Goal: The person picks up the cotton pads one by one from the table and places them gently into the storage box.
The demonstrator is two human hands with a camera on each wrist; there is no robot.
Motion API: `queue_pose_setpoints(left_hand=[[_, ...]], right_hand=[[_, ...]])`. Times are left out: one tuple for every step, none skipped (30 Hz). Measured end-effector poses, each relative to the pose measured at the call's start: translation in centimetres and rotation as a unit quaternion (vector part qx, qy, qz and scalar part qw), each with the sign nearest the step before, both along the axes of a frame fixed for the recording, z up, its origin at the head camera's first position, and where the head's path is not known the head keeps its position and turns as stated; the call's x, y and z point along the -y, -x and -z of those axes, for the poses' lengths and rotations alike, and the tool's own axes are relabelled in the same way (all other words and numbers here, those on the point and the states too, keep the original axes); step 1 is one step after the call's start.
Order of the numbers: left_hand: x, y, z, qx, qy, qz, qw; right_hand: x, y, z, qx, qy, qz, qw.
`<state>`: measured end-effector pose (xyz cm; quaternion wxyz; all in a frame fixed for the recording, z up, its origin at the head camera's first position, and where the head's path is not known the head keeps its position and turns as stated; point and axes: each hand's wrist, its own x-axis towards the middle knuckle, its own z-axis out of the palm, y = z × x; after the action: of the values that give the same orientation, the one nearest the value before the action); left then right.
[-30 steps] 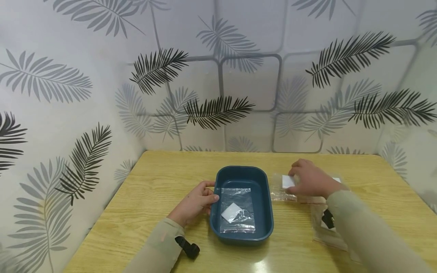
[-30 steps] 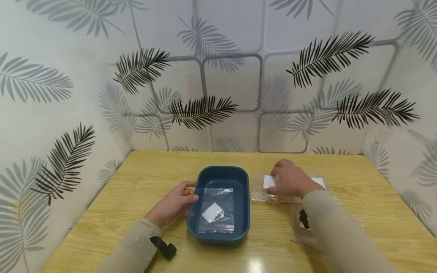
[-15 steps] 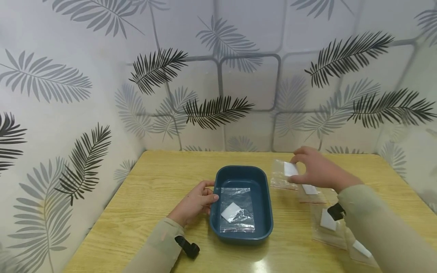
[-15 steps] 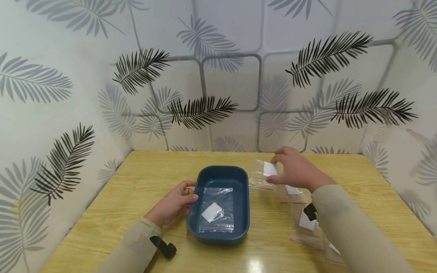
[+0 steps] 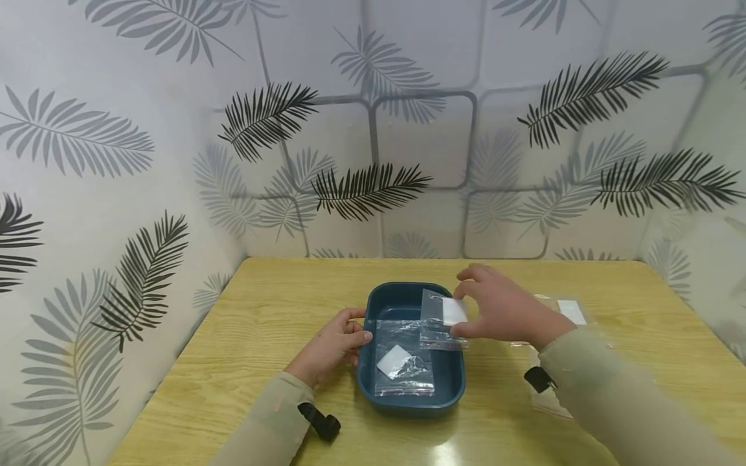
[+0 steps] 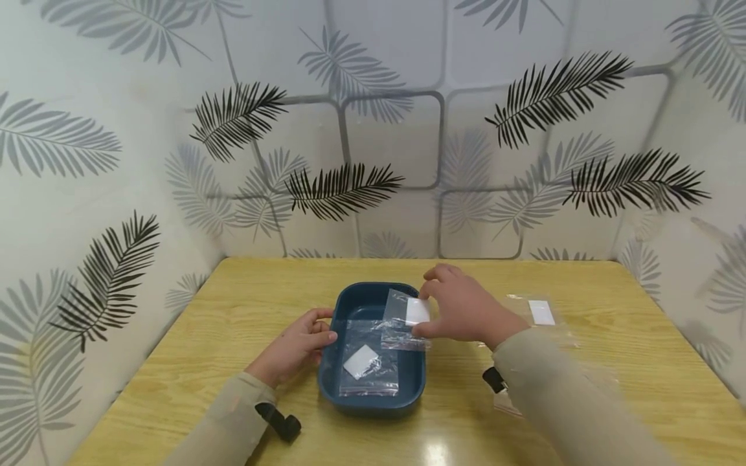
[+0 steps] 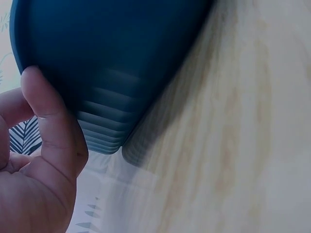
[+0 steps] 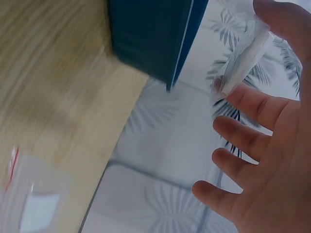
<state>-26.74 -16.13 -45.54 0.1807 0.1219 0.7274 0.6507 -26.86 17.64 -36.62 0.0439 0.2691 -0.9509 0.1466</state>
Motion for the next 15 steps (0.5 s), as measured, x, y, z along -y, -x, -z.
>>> queue_pose_setpoints(left_hand=[[0.0, 0.0, 0.0, 0.0, 0.001, -0.001, 1.0], [0.0, 0.0, 0.0, -0.001, 0.003, -0.003, 1.0], [0.0, 0.0, 0.0, -0.002, 0.004, -0.004, 1.0], [0.0, 0.0, 0.0, -0.003, 0.006, -0.005, 1.0], [0.0, 0.0, 0.0, -0.003, 0.006, -0.006, 1.0], [0.0, 0.0, 0.1, -0.004, 0.006, -0.006, 1.0], [0.1, 0.0, 0.1, -0.004, 0.006, -0.005, 1.0], [0.1, 0.0, 0.1, -0.004, 0.005, -0.005, 1.0], [0.1, 0.1, 0.1, -0.004, 0.004, -0.004, 1.0], [0.1, 0.1, 0.2, -0.003, 0.003, -0.003, 1.0], [0.1, 0.1, 0.2, -0.002, 0.002, -0.003, 1.0], [0.1, 0.1, 0.2, -0.003, 0.001, -0.001, 1.0], [0.1, 0.1, 0.2, -0.001, 0.001, -0.002, 1.0], [0.0, 0.1, 0.2, -0.001, 0.0, -0.002, 1.0], [0.0, 0.1, 0.3, 0.0, 0.0, -0.002, 1.0]], right_hand=[[0.5, -0.1, 0.2, -0.005, -0.007, -0.003, 1.0], [1.0, -0.2, 0.4, -0.011, -0.013, -0.009, 1.0], [1.4, -0.2, 0.5, -0.017, -0.019, -0.014, 1.0], [1.8, -0.3, 0.7, -0.02, -0.023, -0.019, 0.999], [2.2, -0.3, 0.9, -0.023, -0.028, -0.023, 0.999], [2.5, -0.3, 1.2, -0.027, -0.034, -0.026, 0.999], [2.9, -0.3, 1.4, -0.028, -0.041, -0.026, 0.998], [3.2, -0.3, 1.5, -0.028, -0.045, -0.028, 0.998], [3.5, -0.4, 1.7, -0.029, -0.05, -0.029, 0.998], [3.7, -0.4, 1.8, -0.029, -0.054, -0.029, 0.998], [3.9, -0.5, 1.9, -0.03, -0.06, -0.03, 0.997], [4.1, -0.5, 1.9, -0.029, -0.064, -0.029, 0.997], [4.3, -0.6, 1.9, -0.027, -0.066, -0.027, 0.997], [4.4, -0.6, 1.8, -0.026, -0.068, -0.027, 0.997], [4.5, -0.6, 1.9, -0.025, -0.07, -0.026, 0.997]])
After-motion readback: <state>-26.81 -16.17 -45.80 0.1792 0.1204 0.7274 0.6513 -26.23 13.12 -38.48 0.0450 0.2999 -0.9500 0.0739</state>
